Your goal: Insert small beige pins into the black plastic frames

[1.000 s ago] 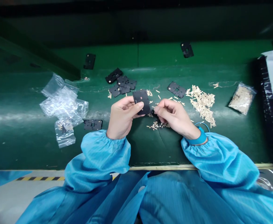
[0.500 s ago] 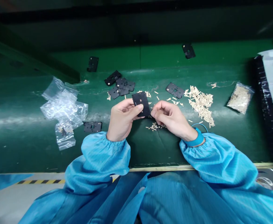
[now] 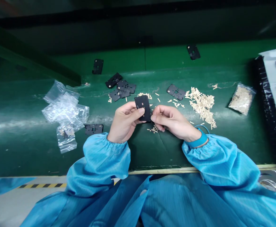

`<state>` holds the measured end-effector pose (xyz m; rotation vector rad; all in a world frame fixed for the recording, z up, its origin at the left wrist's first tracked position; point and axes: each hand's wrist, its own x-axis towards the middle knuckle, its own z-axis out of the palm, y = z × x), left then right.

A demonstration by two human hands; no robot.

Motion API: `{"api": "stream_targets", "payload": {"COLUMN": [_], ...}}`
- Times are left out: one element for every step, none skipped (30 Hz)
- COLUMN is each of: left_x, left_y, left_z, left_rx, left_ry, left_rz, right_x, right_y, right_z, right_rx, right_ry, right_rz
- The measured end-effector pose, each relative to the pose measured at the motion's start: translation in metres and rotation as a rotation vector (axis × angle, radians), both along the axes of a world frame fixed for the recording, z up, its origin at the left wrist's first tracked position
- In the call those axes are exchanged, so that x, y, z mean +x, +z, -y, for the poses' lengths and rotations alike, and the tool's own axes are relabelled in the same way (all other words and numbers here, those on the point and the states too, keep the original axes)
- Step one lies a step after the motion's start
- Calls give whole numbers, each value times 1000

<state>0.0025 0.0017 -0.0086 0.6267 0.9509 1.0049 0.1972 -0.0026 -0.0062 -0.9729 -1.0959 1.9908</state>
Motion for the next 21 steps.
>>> {"api": "stream_targets", "payload": {"left_x": [0, 0, -1, -1, -1, 0, 0, 1, 2, 3, 4, 5, 6, 7, 7, 8, 8, 8, 8, 8, 9], "left_y": [0, 1, 1, 1, 1, 1, 1, 0, 0, 0, 0, 1, 1, 1, 2, 2, 3, 3, 3, 4, 4], "left_z": [0, 0, 0, 0, 0, 0, 0, 1, 1, 2, 2, 3, 3, 4, 4, 4, 4, 4, 4, 4, 5], "left_rx": [-13, -28, -41, -52, -61, -68, -75, -81, -88, -94, -98, -101, -104, -108, -113, -118, -123, -127, -131, -136, -142], "left_ry": [-11, -21, -30, -37, -43, -47, -48, -47, -45, -40, -33, -24, -15, -4, 5, 13, 20, 25, 28, 30, 33], "left_rz": [17, 29, 39, 47, 55, 61, 65, 69, 72, 77, 84, 92, 102, 111, 118, 123, 127, 131, 135, 139, 142], "right_x": [0, 0, -1, -1, -2, -2, -3, -4, -4, -5, -6, -6, -6, -7, -7, -7, -8, -8, -9, -10, -11], "right_y": [1, 2, 2, 3, 3, 3, 4, 3, 3, 3, 2, 2, 1, 0, 0, -1, -1, -1, -2, -2, -2], "right_z": [0, 0, 1, 1, 1, 2, 2, 2, 3, 3, 4, 5, 5, 6, 7, 7, 8, 9, 9, 10, 11], "right_rx": [-5, -10, -16, -20, -27, -34, -43, -50, -56, -57, -53, -42, -24, 0, 27, 56, 87, 118, 151, 183, 217], "right_ry": [13, 23, 26, 25, 21, 14, 5, -4, -12, -18, -23, -25, -28, -29, -29, -29, -31, -37, -51, -72, -99], "right_rz": [-13, -29, -47, -65, -85, -104, -121, -132, -139, -143, -142, -137, -131, -123, -112, -96, -73, -43, -9, 24, 53]}}
